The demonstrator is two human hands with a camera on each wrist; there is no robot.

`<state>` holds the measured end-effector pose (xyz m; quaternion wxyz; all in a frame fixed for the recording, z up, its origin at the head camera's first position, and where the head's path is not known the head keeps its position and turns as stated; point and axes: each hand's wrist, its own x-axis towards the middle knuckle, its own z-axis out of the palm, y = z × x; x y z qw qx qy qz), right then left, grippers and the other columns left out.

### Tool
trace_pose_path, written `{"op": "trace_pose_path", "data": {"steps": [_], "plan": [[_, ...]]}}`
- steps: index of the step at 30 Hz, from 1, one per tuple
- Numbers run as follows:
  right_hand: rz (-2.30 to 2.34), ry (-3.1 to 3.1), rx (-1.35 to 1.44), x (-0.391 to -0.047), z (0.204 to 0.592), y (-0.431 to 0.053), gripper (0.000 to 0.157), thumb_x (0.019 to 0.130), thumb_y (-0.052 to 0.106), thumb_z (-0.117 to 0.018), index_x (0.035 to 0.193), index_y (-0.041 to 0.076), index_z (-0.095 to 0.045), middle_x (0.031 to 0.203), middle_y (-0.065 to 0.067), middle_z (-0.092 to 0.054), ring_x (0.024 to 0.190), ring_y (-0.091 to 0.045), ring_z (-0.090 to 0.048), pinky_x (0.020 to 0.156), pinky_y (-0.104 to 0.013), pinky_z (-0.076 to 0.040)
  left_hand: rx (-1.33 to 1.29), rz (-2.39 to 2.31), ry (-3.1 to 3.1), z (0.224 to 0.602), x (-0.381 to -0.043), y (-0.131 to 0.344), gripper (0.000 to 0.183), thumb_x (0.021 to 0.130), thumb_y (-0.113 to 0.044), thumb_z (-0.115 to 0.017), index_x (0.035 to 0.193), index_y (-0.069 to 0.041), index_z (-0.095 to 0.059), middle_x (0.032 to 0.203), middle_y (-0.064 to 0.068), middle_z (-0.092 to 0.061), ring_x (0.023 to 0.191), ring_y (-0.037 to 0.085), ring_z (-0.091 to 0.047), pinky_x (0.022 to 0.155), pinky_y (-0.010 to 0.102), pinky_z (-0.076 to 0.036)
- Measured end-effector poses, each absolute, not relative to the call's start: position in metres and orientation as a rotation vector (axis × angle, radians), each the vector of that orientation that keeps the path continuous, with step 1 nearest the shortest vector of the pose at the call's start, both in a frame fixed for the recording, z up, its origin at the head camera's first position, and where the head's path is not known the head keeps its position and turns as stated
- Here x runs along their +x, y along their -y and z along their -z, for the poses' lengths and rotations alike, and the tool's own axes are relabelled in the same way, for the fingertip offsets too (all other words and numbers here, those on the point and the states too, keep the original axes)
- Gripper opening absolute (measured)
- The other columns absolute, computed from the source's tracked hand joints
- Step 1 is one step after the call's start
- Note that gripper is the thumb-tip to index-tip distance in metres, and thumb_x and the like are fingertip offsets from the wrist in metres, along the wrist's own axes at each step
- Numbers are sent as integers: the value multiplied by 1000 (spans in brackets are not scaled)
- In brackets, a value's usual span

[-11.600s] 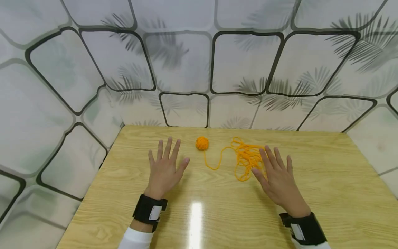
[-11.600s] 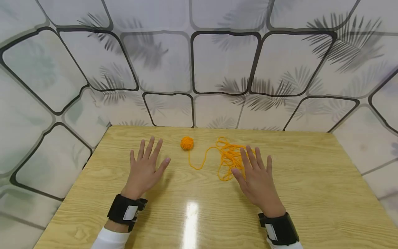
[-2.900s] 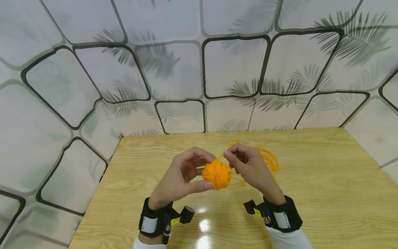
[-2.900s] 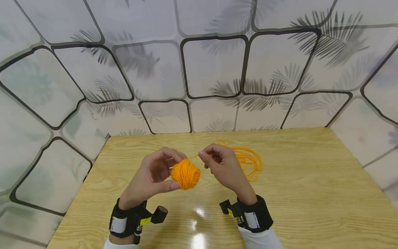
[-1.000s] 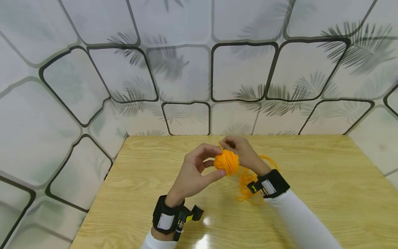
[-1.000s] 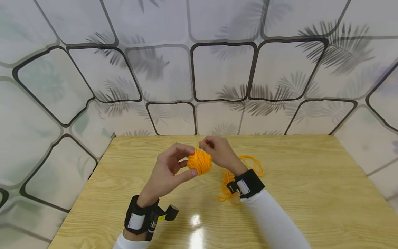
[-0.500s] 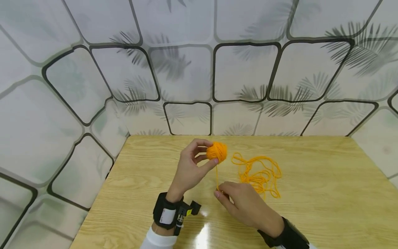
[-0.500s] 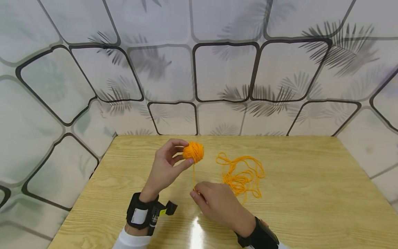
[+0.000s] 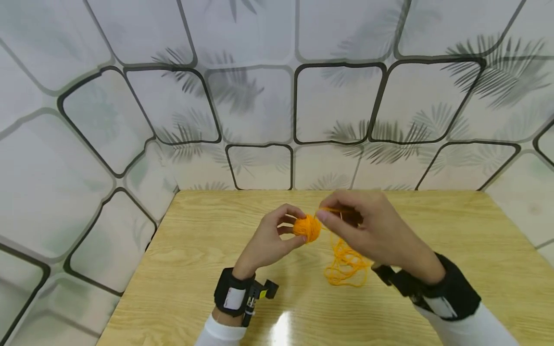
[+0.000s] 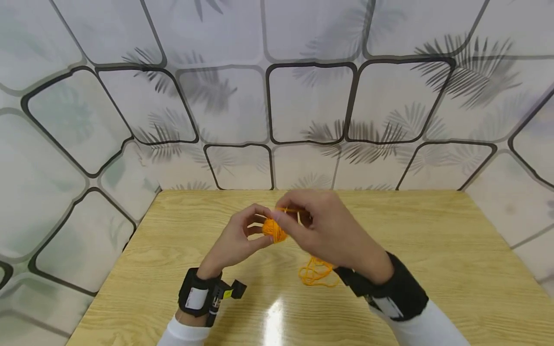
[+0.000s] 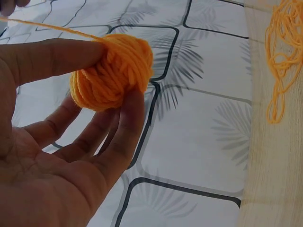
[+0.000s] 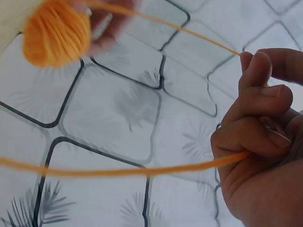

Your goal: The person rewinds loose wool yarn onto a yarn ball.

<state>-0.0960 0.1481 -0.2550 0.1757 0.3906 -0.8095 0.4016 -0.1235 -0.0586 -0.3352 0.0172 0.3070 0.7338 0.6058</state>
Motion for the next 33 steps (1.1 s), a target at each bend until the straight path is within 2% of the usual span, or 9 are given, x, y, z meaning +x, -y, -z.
{"op": "trace_pose_path", "data": {"steps": [4,7,11,15,22,25,29,33], "plan": [[-1178,2352,1026,-137,239,-151,5,90,22,-58,90,23,-62,64,7,-48,46,-10,-33,42,-27,-29,1014,-1826,-2215,330,-119,58,32,79,0,-65,108,-3,-52,109,12,-53,97,31,-56,83,38,-49],[-1212,2406,964,-166,241,-152,13,91,31,-56,91,20,-63,66,3,-52,49,-13,-39,45,-29,-33,1060,-1821,-2141,326,-115,57,32,80,0,-65,108,-4,-52,109,11,-52,98,31,-55,84,38,-48],[-1294,2479,882,-198,263,-153,22,91,37,-54,91,17,-64,70,-5,-55,53,-19,-42,46,-32,-34,1096,-1855,-2081,322,-111,58,32,80,-1,-64,109,-4,-51,109,10,-52,100,30,-54,85,39,-48],[-1401,2569,822,-213,305,-150,24,91,39,-53,91,17,-64,70,-7,-56,56,-22,-45,46,-31,-35,1108,-1937,-2039,324,-111,59,35,79,1,-65,110,-5,-51,112,10,-52,104,28,-53,84,41,-48],[-1518,2579,892,-195,378,-137,16,92,27,-55,91,14,-63,71,-1,-56,60,-16,-48,55,-29,-42,1175,-2176,-1929,334,-118,63,39,79,2,-64,115,-2,-49,114,16,-49,103,30,-52,83,46,-48],[-1497,2590,926,-175,399,-130,14,93,25,-53,89,16,-62,73,1,-58,60,-12,-50,56,-29,-45,1090,-2319,-1865,334,-120,65,38,81,0,-64,115,1,-48,115,19,-47,104,32,-51,86,48,-46],[-1431,2621,950,-140,411,-119,20,96,32,-46,84,23,-58,62,5,-50,49,-8,-43,45,-25,-38,839,-2475,-1892,333,-124,67,39,80,-5,-67,114,1,-48,116,19,-46,103,33,-51,87,46,-46],[-1299,2603,963,-109,406,-112,15,95,36,-48,84,30,-57,61,14,-45,48,-4,-38,42,-20,-33,697,-2510,-2021,339,-132,69,39,78,-7,-69,112,0,-50,115,17,-48,101,34,-52,86,45,-47]]}}
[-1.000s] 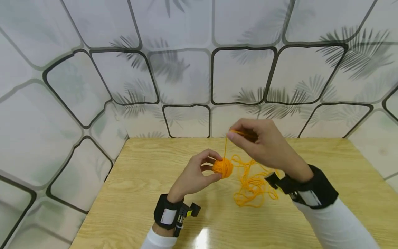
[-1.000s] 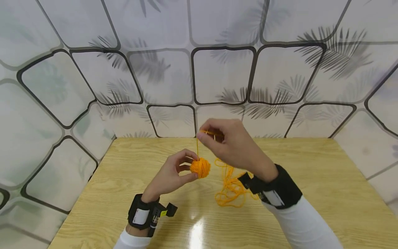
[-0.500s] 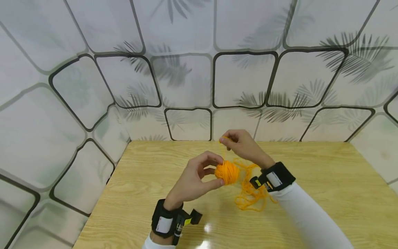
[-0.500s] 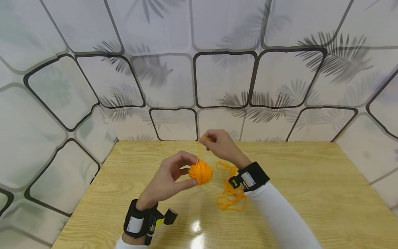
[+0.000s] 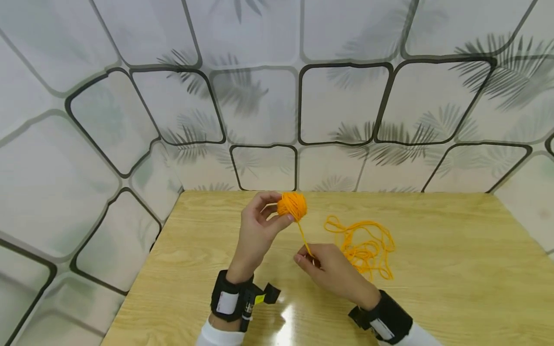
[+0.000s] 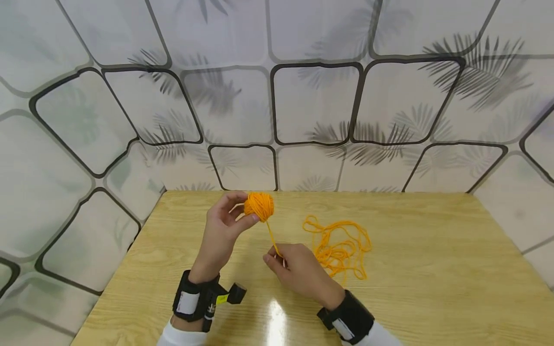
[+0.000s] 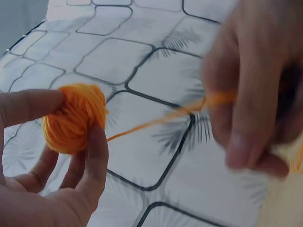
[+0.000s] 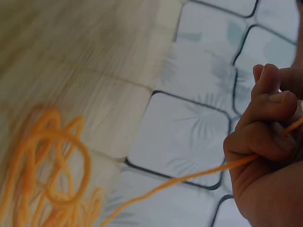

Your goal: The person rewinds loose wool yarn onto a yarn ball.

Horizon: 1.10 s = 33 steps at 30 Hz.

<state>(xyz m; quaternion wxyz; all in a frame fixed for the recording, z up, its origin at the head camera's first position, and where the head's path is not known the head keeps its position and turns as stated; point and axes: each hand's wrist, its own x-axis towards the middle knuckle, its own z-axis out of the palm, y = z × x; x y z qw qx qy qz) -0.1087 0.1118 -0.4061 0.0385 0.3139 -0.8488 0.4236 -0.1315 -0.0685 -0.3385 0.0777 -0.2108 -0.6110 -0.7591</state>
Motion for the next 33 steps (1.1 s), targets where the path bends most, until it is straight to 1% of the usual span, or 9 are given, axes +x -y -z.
{"op": "trace_pose_path", "data": {"steps": [4,7,11,14,18,23,26,29,33], "plan": [[-1144,2543,958,-84,388,-113,9,93,34,-52,86,32,-56,68,20,-46,52,1,-37,44,-17,-34,-572,2161,1956,345,-137,68,38,78,-7,-70,110,-2,-52,113,14,-49,99,34,-52,83,43,-49],[-1109,2451,974,-72,367,-117,4,92,28,-55,89,31,-55,71,21,-45,53,3,-35,44,-15,-32,-559,2115,2083,348,-139,68,37,78,-6,-69,111,-4,-53,114,12,-50,100,32,-52,83,39,-49],[-1128,2323,1018,-71,335,-124,9,88,19,-61,92,27,-58,73,19,-47,52,4,-33,44,-13,-29,-623,2065,2239,343,-136,67,37,78,-2,-68,112,-2,-52,113,13,-51,100,32,-53,83,36,-49],[-1158,2279,1031,-79,312,-130,10,87,16,-61,93,24,-60,72,16,-48,51,2,-33,43,-14,-29,-710,2010,2322,335,-130,65,36,79,-2,-66,111,1,-52,111,15,-51,99,32,-54,82,36,-49],[-1205,2269,1001,-93,287,-137,10,88,15,-59,95,22,-60,71,12,-48,49,-3,-33,43,-19,-29,-850,1932,2400,328,-123,63,32,80,-1,-64,110,1,-51,108,15,-52,97,32,-55,81,35,-50],[-1258,2235,939,-113,268,-143,10,89,13,-58,95,20,-61,71,8,-51,48,-6,-33,43,-24,-30,-1000,1900,2448,327,-120,62,32,79,1,-64,108,-2,-51,107,12,-52,96,30,-56,82,35,-49],[-1313,2198,898,-124,262,-144,10,88,11,-59,95,17,-62,71,5,-53,47,-8,-34,42,-25,-30,-1064,1903,2463,327,-119,61,31,79,1,-64,107,-3,-52,107,11,-53,97,28,-55,83,35,-49],[-1393,2160,864,-136,259,-145,11,87,9,-61,96,13,-64,73,0,-56,49,-11,-41,43,-26,-35,-1103,1889,2494,326,-118,61,30,79,1,-63,107,-4,-52,107,10,-53,98,27,-55,84,34,-48],[-1540,2157,801,-150,258,-147,13,86,15,-62,98,10,-65,82,-5,-61,62,-17,-52,52,-28,-46,-1144,1871,2525,323,-116,61,31,79,1,-64,107,-5,-52,107,9,-53,98,24,-54,85,32,-47]]}}
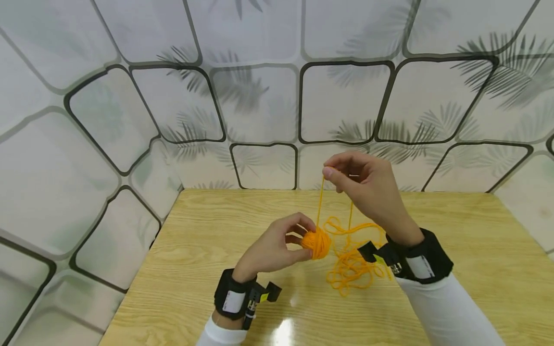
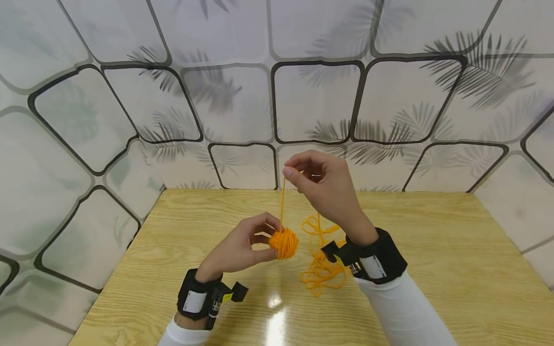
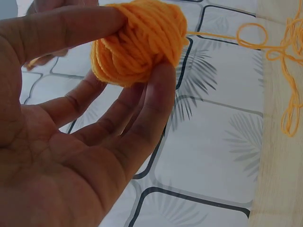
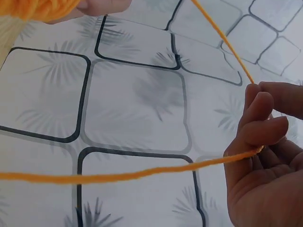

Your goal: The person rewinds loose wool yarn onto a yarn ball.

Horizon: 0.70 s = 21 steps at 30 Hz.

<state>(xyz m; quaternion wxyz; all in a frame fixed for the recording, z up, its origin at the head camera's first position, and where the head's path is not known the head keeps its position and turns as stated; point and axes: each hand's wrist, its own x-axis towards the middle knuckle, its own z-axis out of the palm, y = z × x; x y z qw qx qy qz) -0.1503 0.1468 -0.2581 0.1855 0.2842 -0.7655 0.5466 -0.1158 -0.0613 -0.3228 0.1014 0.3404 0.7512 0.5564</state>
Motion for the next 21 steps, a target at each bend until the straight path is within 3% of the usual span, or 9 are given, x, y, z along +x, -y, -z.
{"op": "trace_pose_path", "data": {"steps": [6,10,16,21], "plan": [[-1680,2209,763,-175,281,-151,18,87,22,-61,100,10,-65,85,-10,-62,67,-23,-51,50,-30,-42,1118,-1706,-2118,318,-112,66,31,80,-4,-65,108,-6,-52,107,7,-52,99,22,-54,85,34,-47],[-1709,2288,754,-182,314,-149,17,87,23,-61,98,11,-67,85,-8,-63,68,-23,-51,51,-31,-42,1170,-1937,-1876,322,-113,73,34,81,0,-64,112,-3,-50,111,12,-50,102,26,-52,87,43,-47],[-1665,2469,777,-156,360,-136,14,88,22,-60,97,16,-68,91,1,-65,75,-16,-60,62,-30,-51,1030,-2375,-1839,321,-115,76,39,81,-1,-64,117,0,-47,117,19,-47,107,34,-51,90,50,-43],[-1503,2525,953,-124,374,-125,12,90,32,-56,94,26,-66,83,11,-62,62,-9,-52,52,-27,-46,865,-2503,-2089,323,-123,76,39,80,-1,-66,114,1,-48,116,18,-47,103,33,-52,88,45,-45]]}}
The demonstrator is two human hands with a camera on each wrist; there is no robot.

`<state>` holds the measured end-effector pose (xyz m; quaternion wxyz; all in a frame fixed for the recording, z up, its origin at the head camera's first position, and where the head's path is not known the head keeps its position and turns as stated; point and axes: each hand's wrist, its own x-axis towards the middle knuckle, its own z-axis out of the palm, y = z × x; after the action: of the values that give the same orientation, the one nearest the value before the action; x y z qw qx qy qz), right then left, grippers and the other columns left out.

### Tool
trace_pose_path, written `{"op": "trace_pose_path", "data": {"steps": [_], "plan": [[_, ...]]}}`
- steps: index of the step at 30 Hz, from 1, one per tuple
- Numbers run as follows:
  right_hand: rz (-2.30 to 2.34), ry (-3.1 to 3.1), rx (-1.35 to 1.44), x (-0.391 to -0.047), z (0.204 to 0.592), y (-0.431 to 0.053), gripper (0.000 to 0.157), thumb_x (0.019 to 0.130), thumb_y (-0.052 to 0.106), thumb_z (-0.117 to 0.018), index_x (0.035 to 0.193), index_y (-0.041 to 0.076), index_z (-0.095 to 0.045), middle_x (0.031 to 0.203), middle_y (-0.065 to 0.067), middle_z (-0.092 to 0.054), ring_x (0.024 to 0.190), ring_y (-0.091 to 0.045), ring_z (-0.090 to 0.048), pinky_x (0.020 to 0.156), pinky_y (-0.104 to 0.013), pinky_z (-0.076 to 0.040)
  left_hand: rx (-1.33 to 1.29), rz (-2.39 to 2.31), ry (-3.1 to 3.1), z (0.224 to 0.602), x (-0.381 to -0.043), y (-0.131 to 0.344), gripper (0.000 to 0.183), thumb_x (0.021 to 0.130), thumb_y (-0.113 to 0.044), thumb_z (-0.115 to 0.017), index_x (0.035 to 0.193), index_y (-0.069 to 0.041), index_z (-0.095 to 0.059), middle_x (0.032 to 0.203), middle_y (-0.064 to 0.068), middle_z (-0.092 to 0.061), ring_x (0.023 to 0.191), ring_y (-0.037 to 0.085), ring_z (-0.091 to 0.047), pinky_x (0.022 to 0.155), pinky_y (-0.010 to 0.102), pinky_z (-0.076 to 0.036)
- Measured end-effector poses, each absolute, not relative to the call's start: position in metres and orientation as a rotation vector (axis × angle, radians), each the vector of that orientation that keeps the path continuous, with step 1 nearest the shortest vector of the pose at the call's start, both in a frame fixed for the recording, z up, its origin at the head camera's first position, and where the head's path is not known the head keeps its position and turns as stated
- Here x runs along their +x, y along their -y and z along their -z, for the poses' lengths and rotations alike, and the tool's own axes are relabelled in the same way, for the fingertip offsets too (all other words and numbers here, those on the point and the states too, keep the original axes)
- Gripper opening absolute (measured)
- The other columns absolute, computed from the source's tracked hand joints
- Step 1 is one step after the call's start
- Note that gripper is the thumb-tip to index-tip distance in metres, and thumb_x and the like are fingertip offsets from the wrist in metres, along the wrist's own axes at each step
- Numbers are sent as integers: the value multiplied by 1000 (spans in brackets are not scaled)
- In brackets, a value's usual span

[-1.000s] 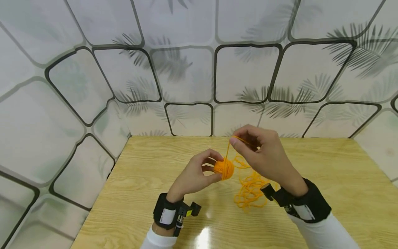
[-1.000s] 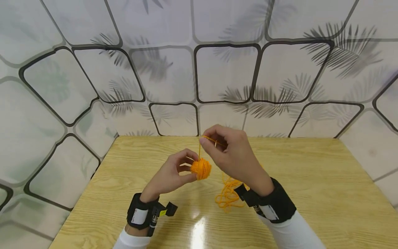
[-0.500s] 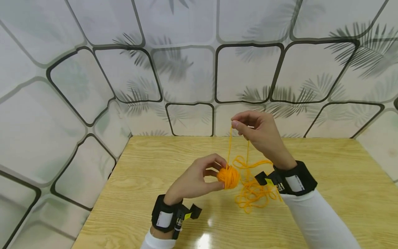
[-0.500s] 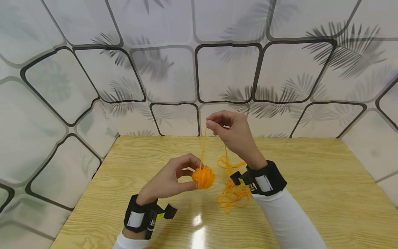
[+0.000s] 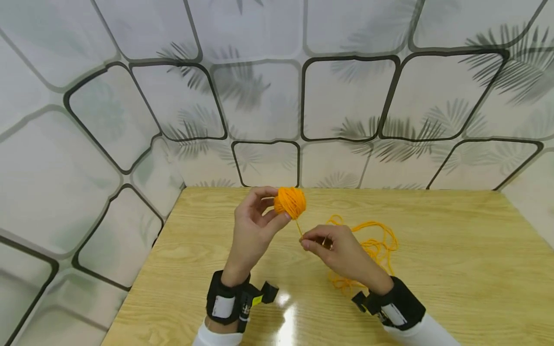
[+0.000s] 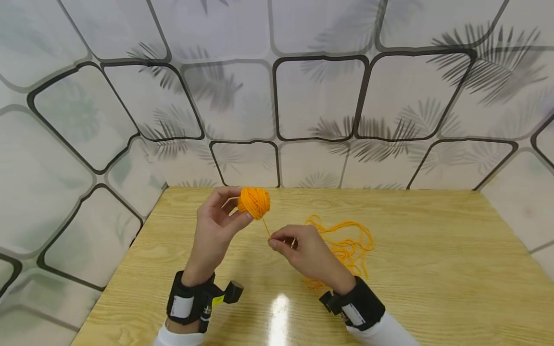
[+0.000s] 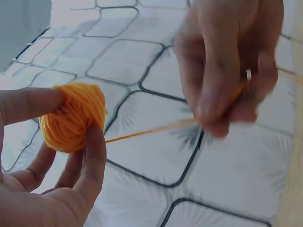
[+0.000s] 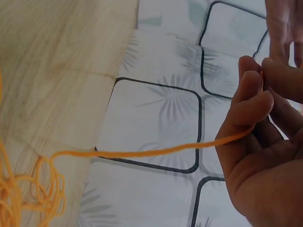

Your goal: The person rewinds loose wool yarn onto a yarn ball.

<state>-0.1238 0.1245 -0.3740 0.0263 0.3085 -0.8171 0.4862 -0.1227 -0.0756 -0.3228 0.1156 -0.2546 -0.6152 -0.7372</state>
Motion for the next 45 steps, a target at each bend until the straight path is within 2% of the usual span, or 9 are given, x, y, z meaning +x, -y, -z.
{"op": "trace_pose_path", "data": {"steps": [5,12,15,19,24,30,37,40,45], "plan": [[-1612,2542,1095,-94,360,-128,11,93,29,-51,95,28,-62,83,8,-59,64,-9,-51,54,-27,-47,-681,1988,1875,333,-131,75,37,79,-5,-68,112,-2,-51,114,14,-50,100,29,-54,85,41,-48],[-1838,2338,1262,-77,308,-142,20,97,2,-38,97,13,-54,82,-1,-54,64,-12,-49,51,-29,-45,-657,1743,2097,325,-124,72,34,78,-1,-67,109,-2,-52,109,10,-53,97,25,-55,81,35,-49],[-1870,2270,1257,-82,286,-147,20,97,-1,-35,97,10,-51,81,-3,-51,65,-14,-47,52,-31,-43,-752,1667,2205,317,-114,71,33,77,3,-65,107,-1,-52,107,12,-53,95,26,-55,79,35,-50],[-1791,2264,1185,-103,266,-150,16,97,2,-37,96,10,-51,80,-4,-52,68,-16,-49,55,-33,-43,-976,1667,2284,314,-111,73,33,77,3,-65,107,-2,-52,107,11,-54,97,24,-55,80,34,-49],[-1768,2221,1120,-134,257,-150,13,97,9,-40,91,7,-52,76,-10,-51,65,-21,-48,54,-34,-43,-1220,1824,2308,308,-106,76,33,78,2,-65,108,-5,-52,107,8,-53,98,21,-54,83,36,-48],[-1981,2163,967,-160,273,-146,22,98,20,-42,89,1,-49,75,-15,-46,66,-26,-49,54,-36,-42,-1399,2004,2219,301,-99,77,34,78,1,-66,108,-8,-52,107,7,-52,98,20,-52,83,40,-48],[-1989,2260,854,-168,322,-133,26,97,26,-43,92,2,-50,73,-18,-47,63,-26,-49,54,-35,-44,-1472,2183,1860,305,-100,81,38,77,6,-64,111,-3,-49,111,15,-49,101,28,-50,81,49,-48],[-1953,2336,864,-161,341,-128,23,99,25,-40,92,5,-50,74,-15,-47,61,-24,-48,53,-36,-44,-1356,2245,1713,308,-103,83,37,79,5,-64,112,1,-48,114,17,-48,104,30,-51,83,51,-46],[-1918,2370,1045,-139,364,-120,18,100,17,-35,92,8,-49,70,-11,-48,58,-21,-48,49,-34,-44,-966,2150,1623,307,-110,82,39,80,3,-63,114,6,-46,114,19,-48,104,33,-53,86,49,-45]]}}
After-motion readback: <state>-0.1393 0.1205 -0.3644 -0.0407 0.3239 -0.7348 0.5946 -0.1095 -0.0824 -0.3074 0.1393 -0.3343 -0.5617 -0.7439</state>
